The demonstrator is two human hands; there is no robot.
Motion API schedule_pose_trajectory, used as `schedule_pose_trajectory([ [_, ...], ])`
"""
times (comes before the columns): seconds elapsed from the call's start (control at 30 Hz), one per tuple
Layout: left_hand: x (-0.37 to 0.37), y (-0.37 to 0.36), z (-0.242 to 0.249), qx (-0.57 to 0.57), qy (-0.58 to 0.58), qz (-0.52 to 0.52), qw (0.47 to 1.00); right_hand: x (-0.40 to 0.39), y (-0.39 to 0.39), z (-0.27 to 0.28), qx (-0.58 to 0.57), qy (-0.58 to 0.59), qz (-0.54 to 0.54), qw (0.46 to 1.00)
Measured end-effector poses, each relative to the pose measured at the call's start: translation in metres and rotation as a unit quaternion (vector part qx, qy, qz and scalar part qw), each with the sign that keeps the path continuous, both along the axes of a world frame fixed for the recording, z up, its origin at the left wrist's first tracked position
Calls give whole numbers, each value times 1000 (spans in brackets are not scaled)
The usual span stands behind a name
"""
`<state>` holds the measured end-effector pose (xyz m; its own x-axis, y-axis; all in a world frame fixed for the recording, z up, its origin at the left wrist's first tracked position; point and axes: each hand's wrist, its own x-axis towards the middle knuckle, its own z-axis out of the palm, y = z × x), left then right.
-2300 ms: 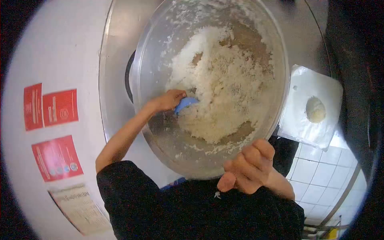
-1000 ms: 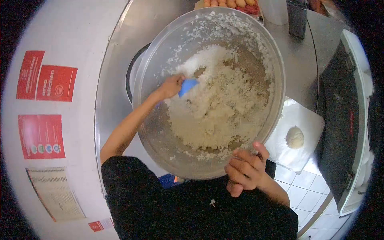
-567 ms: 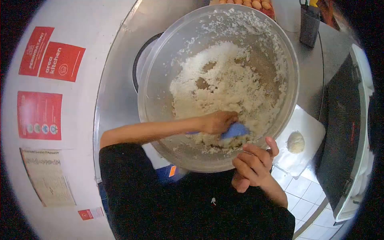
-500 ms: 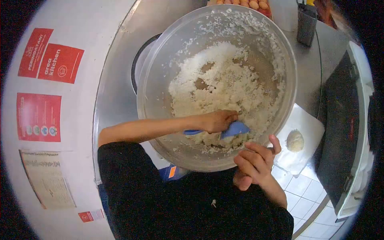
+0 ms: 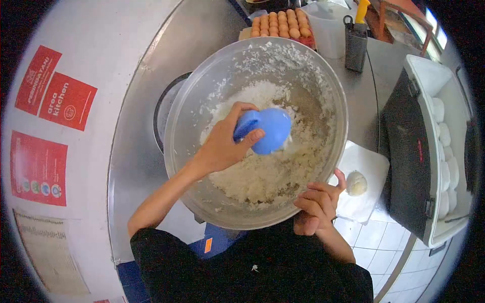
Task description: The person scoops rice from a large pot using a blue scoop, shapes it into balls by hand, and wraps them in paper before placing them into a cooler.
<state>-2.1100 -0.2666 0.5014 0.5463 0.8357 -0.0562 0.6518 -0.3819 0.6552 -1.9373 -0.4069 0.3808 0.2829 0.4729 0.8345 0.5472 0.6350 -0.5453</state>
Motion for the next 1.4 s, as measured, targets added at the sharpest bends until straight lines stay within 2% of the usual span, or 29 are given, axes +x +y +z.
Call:
schedule_pose_trajectory([
  [0.07, 2, -2, -1, 67, 11, -28, 997, -1, 2, 0, 11, -1, -20, 1000],
  [0.2, 2, -7, -8, 58, -11, -48, 997, -2, 0, 2, 6, 2, -20, 1000],
  [0.3, 9, -14, 6, 54, -36, -57, 996, -2, -2, 2, -23, 5, -17, 1000],
  [0.37, 13, -21, 17, -13, 34, 6, 999, -5, 2, 1, 7, 34, -33, 999],
  [0.4, 13, -12, 14, -11, 36, 1, 999, -4, 6, 1, 8, 36, -39, 999],
  [0.47, 4, -5, 2, 104, -38, -36, 993, -4, 2, 0, 8, 38, -37, 999],
  [0.5, 2, -3, 6, 106, -40, -38, 993, -4, 5, 1, 10, 36, -38, 999],
  [0.57, 5, -5, 23, 58, 63, -34, 996, -6, 5, 2, 21, 37, -36, 998],
  [0.6, 11, -6, 34, 56, 63, -37, 996, -6, 4, 2, 19, 36, -38, 998],
  [0.67, 18, -9, 51, 46, 184, -41, 981, -6, 4, 2, 11, 26, -39, 999],
  [0.7, 21, -6, 46, 45, 182, -40, 981, -5, 4, 2, 10, 24, -38, 999],
  [0.77, 33, 10, 20, 96, 210, -107, 967, -4, 2, 3, -3, 41, -30, 999],
  [0.83, 36, 47, -55, 91, 267, -143, 949, -5, 3, 3, -2, 42, -30, 999],
  [0.87, 34, 67, -79, 45, 245, -165, 954, -5, 3, 4, 1, 42, -35, 998],
  [0.9, 40, 75, -80, 3, 222, -191, 956, -4, 1, 4, 4, 41, -33, 999],
  [0.93, 39, 82, -78, 11, 223, -197, 955, -4, 2, 3, -2, 38, -33, 999],
  [1.03, 38, 77, -24, 21, 205, -186, 961, -4, 1, 2, -16, 39, -43, 998],
  [1.1, 29, 73, 4, 134, 190, -197, 952, -5, 3, 2, -15, 35, -29, 999],
  [1.13, 28, 71, 2, 133, 193, -189, 954, -6, 4, 1, -4, 48, -38, 998],
  [1.17, 30, 68, -4, 86, 209, -189, 956, -8, 4, 0, 6, 62, -41, 997],
  [1.27, 21, 72, -74, 31, 283, -221, 933, -3, 0, -4, -20, 30, -23, 999],
  [1.33, 8, 73, -78, 14, 296, -214, 931, -6, -2, -2, -17, 31, -13, 999],
  [1.4, 3, 79, -48, 11, 281, -205, 937, -6, -5, 2, -32, 35, -45, 998],
])
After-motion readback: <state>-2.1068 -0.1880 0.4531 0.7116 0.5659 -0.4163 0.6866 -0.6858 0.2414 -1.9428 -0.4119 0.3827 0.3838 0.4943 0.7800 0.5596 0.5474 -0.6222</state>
